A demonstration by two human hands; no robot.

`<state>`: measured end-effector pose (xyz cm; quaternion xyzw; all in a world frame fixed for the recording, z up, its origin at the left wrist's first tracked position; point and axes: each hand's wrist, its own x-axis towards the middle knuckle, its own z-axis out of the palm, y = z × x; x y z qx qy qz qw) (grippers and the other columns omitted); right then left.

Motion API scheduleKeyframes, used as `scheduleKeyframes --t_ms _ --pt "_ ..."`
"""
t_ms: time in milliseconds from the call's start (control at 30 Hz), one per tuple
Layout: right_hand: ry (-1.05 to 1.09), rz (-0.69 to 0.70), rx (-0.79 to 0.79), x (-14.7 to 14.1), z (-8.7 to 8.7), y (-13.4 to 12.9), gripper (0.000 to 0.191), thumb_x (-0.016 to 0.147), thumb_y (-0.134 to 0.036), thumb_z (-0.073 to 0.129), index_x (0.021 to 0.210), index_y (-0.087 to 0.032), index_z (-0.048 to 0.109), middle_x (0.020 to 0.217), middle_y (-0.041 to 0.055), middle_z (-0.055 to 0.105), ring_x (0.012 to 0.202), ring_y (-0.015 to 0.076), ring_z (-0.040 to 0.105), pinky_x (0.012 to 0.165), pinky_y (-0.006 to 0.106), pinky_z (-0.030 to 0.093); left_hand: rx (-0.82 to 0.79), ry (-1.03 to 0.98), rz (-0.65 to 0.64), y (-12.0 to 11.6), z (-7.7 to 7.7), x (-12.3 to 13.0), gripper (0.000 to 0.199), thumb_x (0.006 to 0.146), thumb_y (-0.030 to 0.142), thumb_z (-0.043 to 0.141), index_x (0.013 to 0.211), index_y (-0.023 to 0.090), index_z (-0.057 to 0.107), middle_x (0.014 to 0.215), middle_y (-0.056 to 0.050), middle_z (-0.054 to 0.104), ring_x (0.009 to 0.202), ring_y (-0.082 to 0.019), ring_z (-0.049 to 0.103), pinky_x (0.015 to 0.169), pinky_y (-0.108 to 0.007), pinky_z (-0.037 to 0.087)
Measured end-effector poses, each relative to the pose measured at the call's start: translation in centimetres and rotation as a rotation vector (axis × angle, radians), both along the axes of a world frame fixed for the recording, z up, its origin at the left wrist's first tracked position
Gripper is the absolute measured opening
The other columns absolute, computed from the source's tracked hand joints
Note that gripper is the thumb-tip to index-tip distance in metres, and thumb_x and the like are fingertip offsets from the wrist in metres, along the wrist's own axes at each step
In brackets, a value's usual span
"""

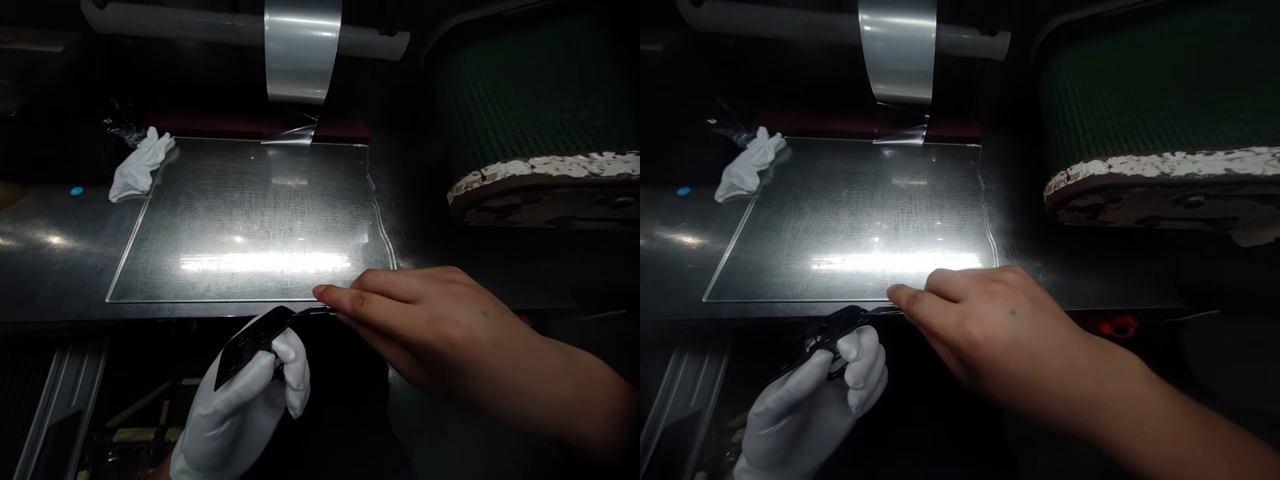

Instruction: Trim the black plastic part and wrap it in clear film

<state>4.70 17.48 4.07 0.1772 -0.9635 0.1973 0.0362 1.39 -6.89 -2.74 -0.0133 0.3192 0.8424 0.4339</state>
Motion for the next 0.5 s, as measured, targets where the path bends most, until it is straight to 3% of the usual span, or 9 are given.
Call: scheduleKeyframes --t_ms 500 --pt "-0.014 0.108 0.205 -0.78 -0.48 -0.70 0.041 0.102 -0.015 0.057 0.142 -0.018 0.065 0.083 0.0017 0.068 0.065 0.0178 0.065 0.053 0.032 0.039 -0.093 -0.026 -0.016 -0.48 0.89 -0.58 0.027 0.101 0.038 0.063 0.086 0.017 0.073 0.076 -0.002 0.054 0.067 -0.013 0.052 0.068 -0.028 0.043"
